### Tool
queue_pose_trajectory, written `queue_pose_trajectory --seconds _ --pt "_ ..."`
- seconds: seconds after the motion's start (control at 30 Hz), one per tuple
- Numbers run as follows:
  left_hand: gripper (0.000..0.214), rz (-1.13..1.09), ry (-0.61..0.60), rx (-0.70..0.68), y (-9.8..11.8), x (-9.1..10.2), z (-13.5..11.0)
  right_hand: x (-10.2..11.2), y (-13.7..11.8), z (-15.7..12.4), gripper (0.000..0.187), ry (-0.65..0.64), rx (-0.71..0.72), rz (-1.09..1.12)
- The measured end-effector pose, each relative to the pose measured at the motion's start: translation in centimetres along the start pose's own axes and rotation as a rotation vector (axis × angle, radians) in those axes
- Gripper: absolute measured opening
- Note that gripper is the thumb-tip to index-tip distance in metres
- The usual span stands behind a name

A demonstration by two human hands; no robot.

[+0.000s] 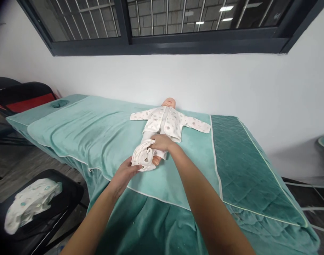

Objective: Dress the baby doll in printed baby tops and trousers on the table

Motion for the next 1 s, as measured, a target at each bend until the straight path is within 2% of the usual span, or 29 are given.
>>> queue_pose_trajectory --seconds 0.1,0.33,0.47,0.57,0.73,0.87,1.0 --pt "0.056 0.036 -0.029 -0.004 0.4 -0.3 0.4 0.0 -0.1 0.0 0.023 0.002 -0.008 0.026" --pt "0.055 0.121 0.034 -0.042 0.6 -0.3 2.6 -0.2 0.3 -0.2 0.022 0.019 0.024 0.117" --pt "0.044 0.197 -0.001 -0.122 0.9 0.6 4.4 -0.2 0.7 -0.5 0.028 0.036 0.085 0.243" --pt "0.031 0.305 0.045 -0.170 1.2 1.5 6.0 -0.3 0.8 -0.6 0.033 0.033 0.123 0.360" --pt "0.012 0.463 0.141 -0.281 2.0 2.2 8.7 -0.3 0.8 -0.8 0.034 0.007 0.056 0.381" --pt "0.014 0.496 0.145 -0.378 2.8 2.2 10.7 -0.1 0.8 -0.9 0.032 -0.020 -0.004 0.365" --pt "0.018 0.481 0.159 -0.402 3.2 2.2 12.5 -0.2 0.9 -0.7 0.027 -0.019 -0.042 0.336"
Point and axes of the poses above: each hand's wrist, its own z-axis towards the middle knuckle, its own x-axis out of the back of the hand, y = z × x, the point moved 2 cm from there along z, towards the middle knuckle, and after that the axes turned 13 degrees about -z, right-handed, at the moved point
